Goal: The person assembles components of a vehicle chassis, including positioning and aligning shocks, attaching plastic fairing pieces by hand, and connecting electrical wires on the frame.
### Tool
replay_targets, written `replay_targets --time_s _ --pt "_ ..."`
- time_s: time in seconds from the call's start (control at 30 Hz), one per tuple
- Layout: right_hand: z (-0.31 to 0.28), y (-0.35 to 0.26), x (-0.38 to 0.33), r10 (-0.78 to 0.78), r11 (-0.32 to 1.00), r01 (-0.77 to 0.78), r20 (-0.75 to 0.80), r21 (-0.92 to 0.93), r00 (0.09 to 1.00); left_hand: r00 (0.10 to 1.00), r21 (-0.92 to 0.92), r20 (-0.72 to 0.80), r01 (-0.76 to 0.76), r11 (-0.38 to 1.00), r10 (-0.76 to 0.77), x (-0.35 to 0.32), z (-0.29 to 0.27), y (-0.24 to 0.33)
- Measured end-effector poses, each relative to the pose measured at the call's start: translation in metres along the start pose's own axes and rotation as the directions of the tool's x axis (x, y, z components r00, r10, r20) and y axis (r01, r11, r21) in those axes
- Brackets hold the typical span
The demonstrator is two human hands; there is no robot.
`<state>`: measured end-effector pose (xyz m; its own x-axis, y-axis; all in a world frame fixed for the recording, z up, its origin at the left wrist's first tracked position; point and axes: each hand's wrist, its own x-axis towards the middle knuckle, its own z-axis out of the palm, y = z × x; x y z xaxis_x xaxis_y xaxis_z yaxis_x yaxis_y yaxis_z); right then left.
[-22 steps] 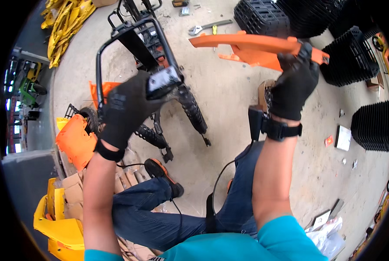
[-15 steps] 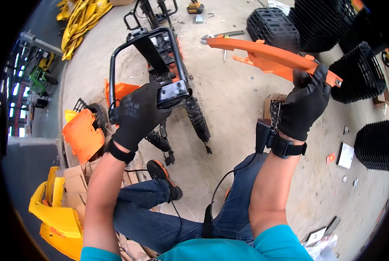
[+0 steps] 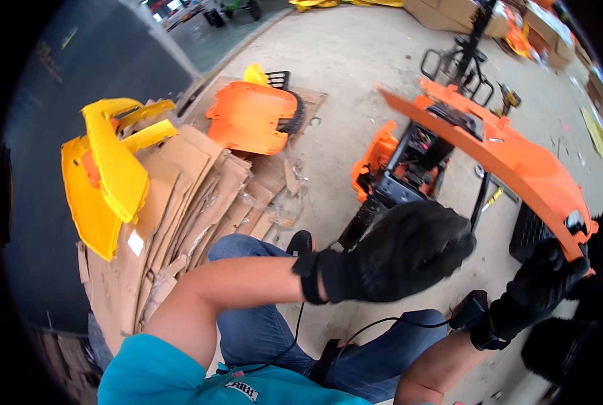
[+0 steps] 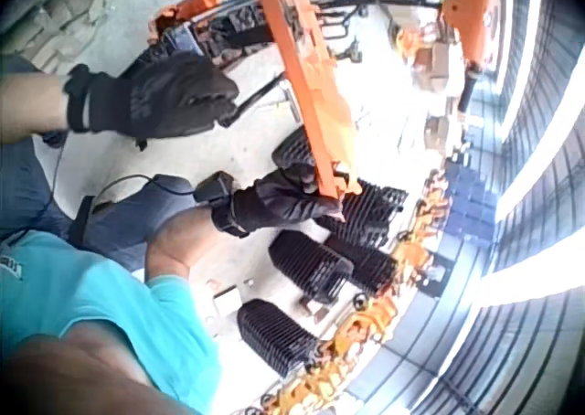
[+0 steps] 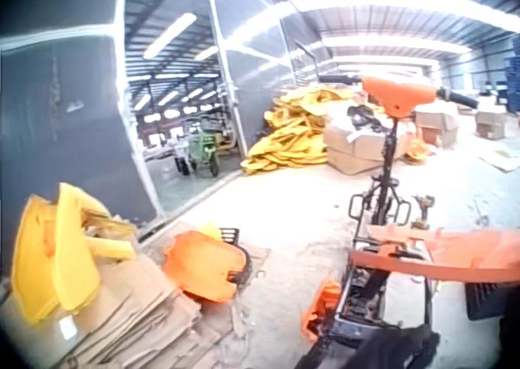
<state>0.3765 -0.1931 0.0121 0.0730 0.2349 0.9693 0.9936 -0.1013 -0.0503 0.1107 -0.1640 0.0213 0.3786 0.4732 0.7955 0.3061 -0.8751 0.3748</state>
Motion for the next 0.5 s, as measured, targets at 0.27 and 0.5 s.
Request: replay_targets --time_s 0.27,0.5 --pt "0.028 -0.158 0.078 -0.313 0.722 0.118 0.17 0.682 0.934 0.879 0.481 -0.013 0.423 0.768 -0.476 -0.009 -0.11 -0.054" --pt "0.027 -0.246 0.087 -0.145 -0.048 -0.696 0.684 0.716 0.714 0.764 0.284 -0.28 0.644 0.71 -0.581 -0.071 -0.134 -0.104"
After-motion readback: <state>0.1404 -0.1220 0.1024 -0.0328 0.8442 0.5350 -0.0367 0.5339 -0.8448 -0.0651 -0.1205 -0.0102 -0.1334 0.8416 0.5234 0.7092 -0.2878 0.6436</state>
